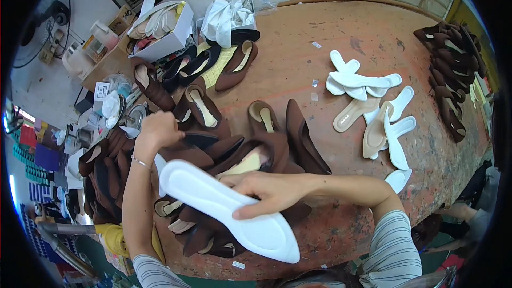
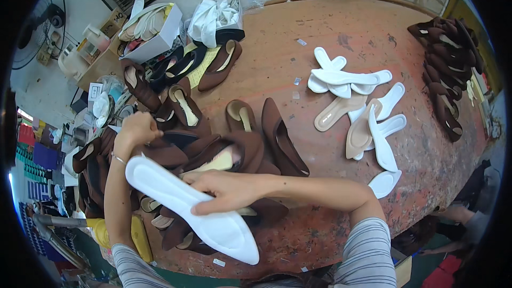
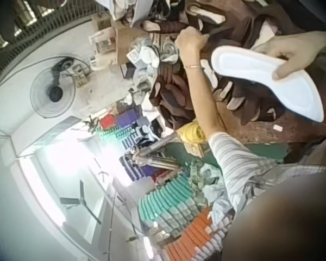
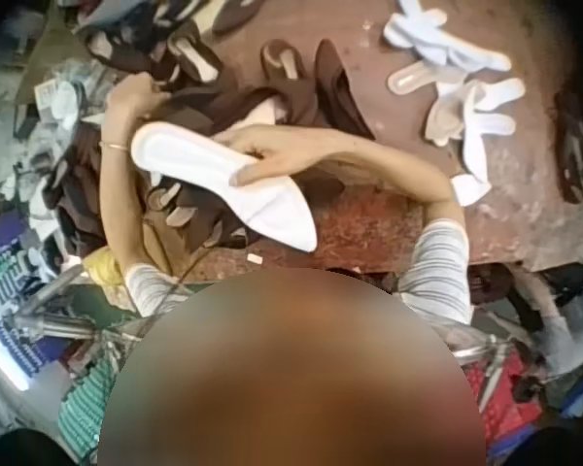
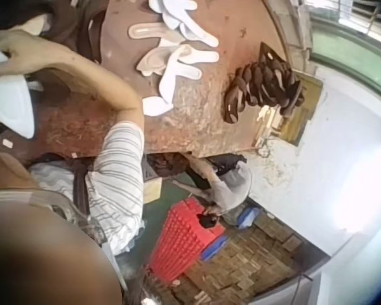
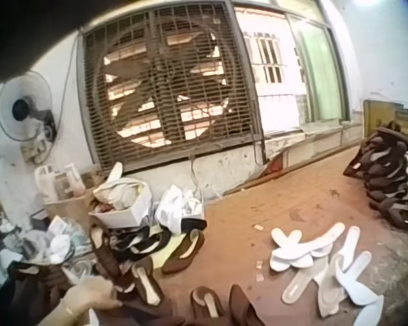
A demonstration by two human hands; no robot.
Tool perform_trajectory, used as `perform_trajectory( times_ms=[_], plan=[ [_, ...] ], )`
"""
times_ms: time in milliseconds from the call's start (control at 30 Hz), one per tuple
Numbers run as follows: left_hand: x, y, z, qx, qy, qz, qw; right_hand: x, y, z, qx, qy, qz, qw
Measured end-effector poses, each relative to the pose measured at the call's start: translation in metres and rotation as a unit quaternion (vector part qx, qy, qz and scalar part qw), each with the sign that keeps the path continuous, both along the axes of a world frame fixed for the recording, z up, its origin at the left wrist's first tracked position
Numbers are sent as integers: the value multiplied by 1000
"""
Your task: Inserting and pressing white insoles into brown pointed-toe shoes at a factory workbench.
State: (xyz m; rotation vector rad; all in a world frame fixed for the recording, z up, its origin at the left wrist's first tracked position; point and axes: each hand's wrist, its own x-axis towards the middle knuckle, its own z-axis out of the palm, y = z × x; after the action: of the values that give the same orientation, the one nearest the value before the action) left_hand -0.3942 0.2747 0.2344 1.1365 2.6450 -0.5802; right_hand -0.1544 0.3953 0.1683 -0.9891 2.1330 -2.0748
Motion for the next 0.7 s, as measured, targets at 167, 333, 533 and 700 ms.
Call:
perform_trajectory(
  times_ms=[167,333,533,700],
  plan=[
    [-23,104,-67,159,21,-157,975,39,16,0,-104,-260,-110,954],
    [-85,169,-203,145,46,-185,971,103,40,-25,-393,-404,-197,802],
    [-86,156,-131,254,6,-142,957,174,64,-47,-359,-337,-481,725],
    [1,31,-8,223,7,-59,973,159,58,-78,7,-377,-596,709]
  ],
)
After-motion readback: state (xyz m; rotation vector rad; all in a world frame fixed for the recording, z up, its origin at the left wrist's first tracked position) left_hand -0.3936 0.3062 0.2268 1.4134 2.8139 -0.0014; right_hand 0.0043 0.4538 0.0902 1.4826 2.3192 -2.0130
